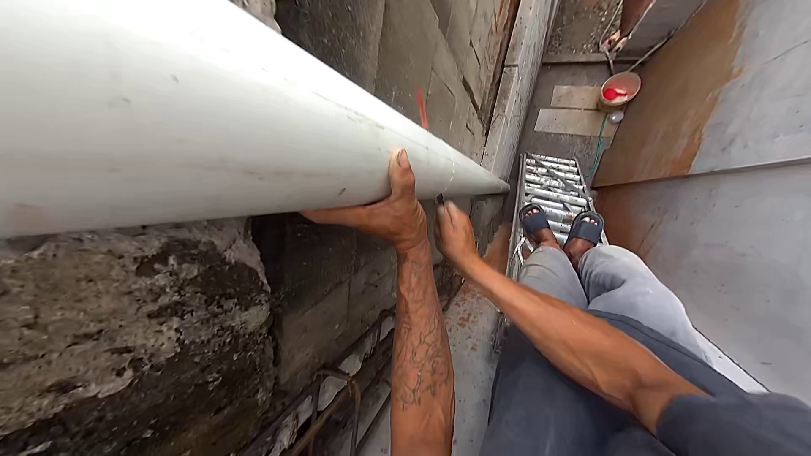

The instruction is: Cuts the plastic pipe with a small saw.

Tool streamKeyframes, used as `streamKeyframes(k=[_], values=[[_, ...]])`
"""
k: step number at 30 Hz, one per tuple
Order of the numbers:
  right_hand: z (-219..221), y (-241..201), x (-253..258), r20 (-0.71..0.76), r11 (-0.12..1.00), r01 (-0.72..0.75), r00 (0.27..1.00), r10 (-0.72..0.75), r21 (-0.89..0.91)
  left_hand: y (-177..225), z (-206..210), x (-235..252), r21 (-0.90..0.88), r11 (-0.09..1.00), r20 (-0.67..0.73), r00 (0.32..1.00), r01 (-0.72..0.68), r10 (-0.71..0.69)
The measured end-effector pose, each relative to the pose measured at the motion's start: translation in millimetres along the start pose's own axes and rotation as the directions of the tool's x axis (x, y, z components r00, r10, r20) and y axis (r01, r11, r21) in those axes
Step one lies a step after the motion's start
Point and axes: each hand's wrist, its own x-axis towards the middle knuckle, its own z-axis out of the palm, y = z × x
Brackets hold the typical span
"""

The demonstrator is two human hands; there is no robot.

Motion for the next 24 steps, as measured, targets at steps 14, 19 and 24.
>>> streamKeyframes(k=[14,19,24], values=[[-1.9,19.0,-28.3,0.024,0.999,-0.007,1.0,0.006,0.044,-1.7,1.7,1.8,0.022,1.0,-0.016,1.0,-0.021,0.021],[6.4,-3.0,13.8,-0.063,0.997,0.079,0.995,-0.078,0.009,-2.4,3.8,1.2,-0.01,1.0,-0.023,1.0,-0.013,0.013],[-0.4,17.9,-18.9,-0.002,0.998,0.026,1.0,-0.026,0.056,-1.7,3.7,0.9,0.024,1.0,-0.013,1.0,-0.011,0.011]])
